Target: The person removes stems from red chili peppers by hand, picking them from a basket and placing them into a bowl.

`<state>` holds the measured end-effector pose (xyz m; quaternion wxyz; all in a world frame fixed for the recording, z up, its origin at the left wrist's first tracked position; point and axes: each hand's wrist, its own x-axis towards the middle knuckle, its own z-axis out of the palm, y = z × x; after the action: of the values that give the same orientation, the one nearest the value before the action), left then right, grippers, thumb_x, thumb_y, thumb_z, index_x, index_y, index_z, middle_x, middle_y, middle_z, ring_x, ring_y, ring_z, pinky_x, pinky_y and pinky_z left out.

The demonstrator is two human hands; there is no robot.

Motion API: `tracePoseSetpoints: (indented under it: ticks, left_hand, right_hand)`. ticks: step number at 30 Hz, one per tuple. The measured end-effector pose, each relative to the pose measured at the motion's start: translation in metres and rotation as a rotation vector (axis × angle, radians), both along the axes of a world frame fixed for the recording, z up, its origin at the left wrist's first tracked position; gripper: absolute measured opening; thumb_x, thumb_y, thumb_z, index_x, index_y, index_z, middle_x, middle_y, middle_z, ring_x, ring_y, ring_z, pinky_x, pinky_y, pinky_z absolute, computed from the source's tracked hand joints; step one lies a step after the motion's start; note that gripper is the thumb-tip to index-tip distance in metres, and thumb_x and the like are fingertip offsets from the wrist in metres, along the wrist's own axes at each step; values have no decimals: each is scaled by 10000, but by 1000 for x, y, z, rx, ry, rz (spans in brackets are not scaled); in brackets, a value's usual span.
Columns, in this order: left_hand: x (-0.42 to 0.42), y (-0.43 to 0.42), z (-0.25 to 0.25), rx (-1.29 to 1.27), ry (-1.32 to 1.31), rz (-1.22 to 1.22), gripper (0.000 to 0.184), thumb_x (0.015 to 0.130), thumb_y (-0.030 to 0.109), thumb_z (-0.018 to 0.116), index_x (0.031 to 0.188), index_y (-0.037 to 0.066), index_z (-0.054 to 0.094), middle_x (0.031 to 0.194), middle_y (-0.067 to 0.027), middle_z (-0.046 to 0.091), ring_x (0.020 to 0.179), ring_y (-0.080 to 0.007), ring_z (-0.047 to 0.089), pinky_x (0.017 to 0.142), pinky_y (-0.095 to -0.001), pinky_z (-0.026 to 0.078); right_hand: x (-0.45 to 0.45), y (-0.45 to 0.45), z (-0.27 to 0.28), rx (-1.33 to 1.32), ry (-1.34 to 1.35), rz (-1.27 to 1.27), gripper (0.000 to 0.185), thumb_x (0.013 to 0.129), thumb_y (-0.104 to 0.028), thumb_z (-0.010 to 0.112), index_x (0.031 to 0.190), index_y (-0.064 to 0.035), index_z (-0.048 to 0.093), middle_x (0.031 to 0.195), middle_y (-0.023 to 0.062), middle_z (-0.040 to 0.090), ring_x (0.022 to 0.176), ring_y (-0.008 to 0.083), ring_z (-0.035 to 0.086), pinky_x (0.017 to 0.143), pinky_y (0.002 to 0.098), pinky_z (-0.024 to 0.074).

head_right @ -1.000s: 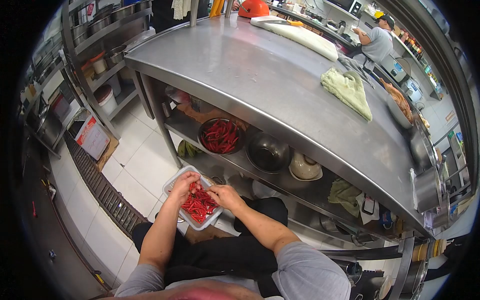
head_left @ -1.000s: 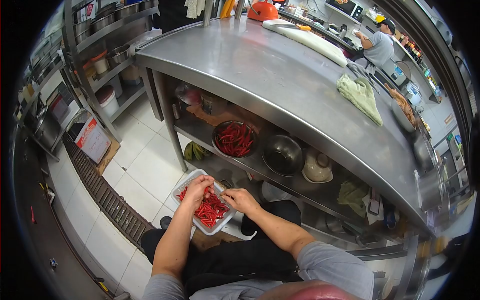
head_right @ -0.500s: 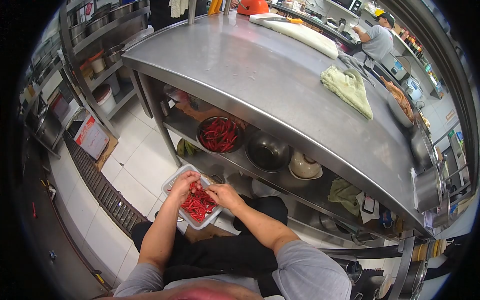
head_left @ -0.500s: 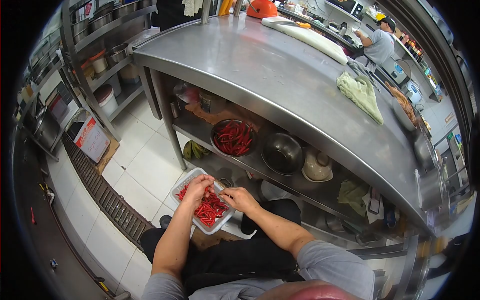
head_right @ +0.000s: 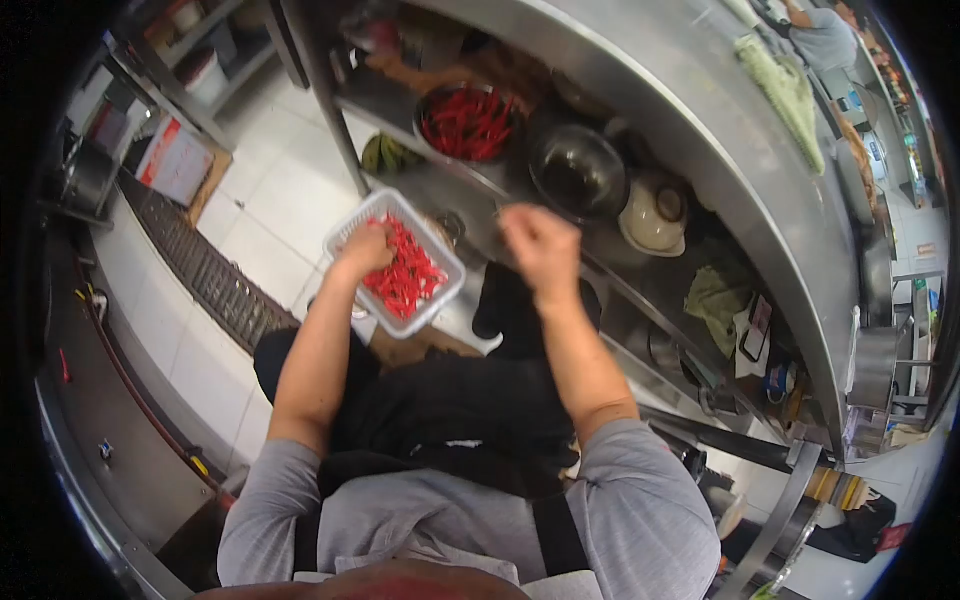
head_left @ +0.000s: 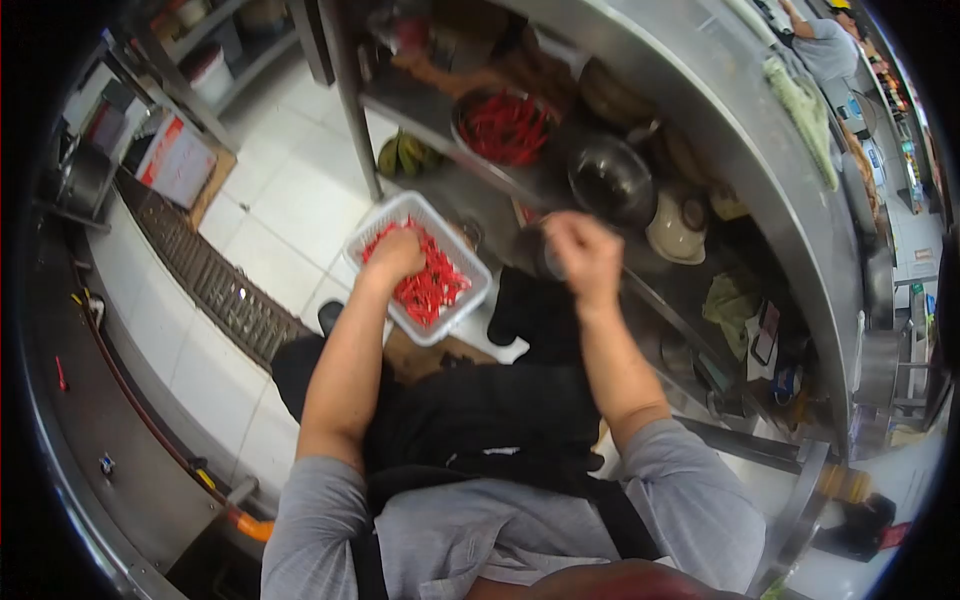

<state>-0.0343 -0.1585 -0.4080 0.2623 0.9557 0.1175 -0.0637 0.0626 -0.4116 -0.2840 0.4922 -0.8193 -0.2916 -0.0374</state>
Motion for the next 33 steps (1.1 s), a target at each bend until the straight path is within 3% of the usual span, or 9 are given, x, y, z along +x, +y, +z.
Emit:
tracePoseSetpoints:
  ticks: [3, 5, 7, 9, 12, 15, 25, 31, 33]
  left_hand:
    - [-1, 7, 6, -83, 82, 158, 426, 762, 145, 585, 1139, -52, 556, 1134, -283, 585, 1082, -398, 564, 947, -456, 446]
    - [-7, 16, 39, -167, -72, 255, 460, 790, 178, 598, 1213, 0, 554, 1155, -266, 583, 1089, -400, 558, 953, -431, 442]
    - [-15, 33, 49, -176, -312, 277, 448, 793, 168, 596, 1207, 2, 559, 1154, -245, 594, 1096, -388, 555, 955, -415, 441]
    - [-18, 51, 48, -152, -407, 356, 401, 794, 184, 596, 1164, 28, 595, 1065, -221, 642, 1023, -392, 595, 920, -414, 466]
    - [-27, 61, 53, -113, -386, 438, 380, 819, 198, 623, 1173, 62, 595, 1029, -175, 671, 958, -324, 650, 855, -370, 511]
    - [-24, 57, 55, -142, -427, 463, 355, 828, 179, 605, 1159, 48, 602, 988, -165, 678, 911, -314, 662, 831, -368, 519]
    - [-19, 45, 62, -231, -313, 296, 351, 824, 156, 623, 1149, 28, 595, 993, -201, 665, 936, -334, 647, 849, -389, 506]
    - [-18, 46, 59, -227, -334, 298, 370, 811, 162, 630, 1152, 23, 591, 996, -214, 660, 944, -348, 642, 852, -393, 502]
    - [-18, 47, 59, -240, -321, 283, 369, 811, 162, 626, 1151, 23, 590, 1002, -223, 655, 944, -346, 641, 850, -393, 501]
  right_hand:
    - [31, -29, 24, 330, -58, -162, 119, 849, -100, 654, 903, -3, 697, 720, 61, 660, 570, 101, 586, 527, 231, 463]
    - [57, -43, 36, 84, -159, -395, 155, 839, -139, 680, 943, -25, 698, 756, 49, 672, 603, 116, 594, 564, 244, 468]
    - [78, -47, 43, -219, -467, -298, 196, 849, -166, 677, 979, -20, 693, 808, 47, 687, 706, 128, 617, 637, 267, 481]
    - [97, -51, 39, -432, -371, -211, 211, 864, -169, 661, 987, 0, 690, 879, 66, 698, 809, 137, 628, 721, 277, 485]
    - [85, -29, 47, -59, -152, -228, 194, 856, -141, 658, 976, 8, 694, 931, 80, 699, 865, 142, 635, 768, 279, 487]
    - [95, -6, 51, -86, -224, -6, 174, 854, -124, 654, 952, 12, 700, 967, 83, 698, 903, 152, 639, 802, 277, 482]
    - [141, 98, 51, -493, -596, 322, 242, 904, -142, 543, 1114, -84, 646, 1057, 140, 648, 960, 297, 632, 828, 350, 482]
    - [215, 115, 7, -605, -542, 256, 327, 879, -48, 503, 1190, -83, 598, 1166, 127, 623, 1066, 324, 595, 908, 406, 452]
    - [214, 117, 3, -821, -328, 233, 457, 836, 43, 449, 1260, -90, 557, 1185, 207, 601, 1128, 363, 549, 978, 372, 423]
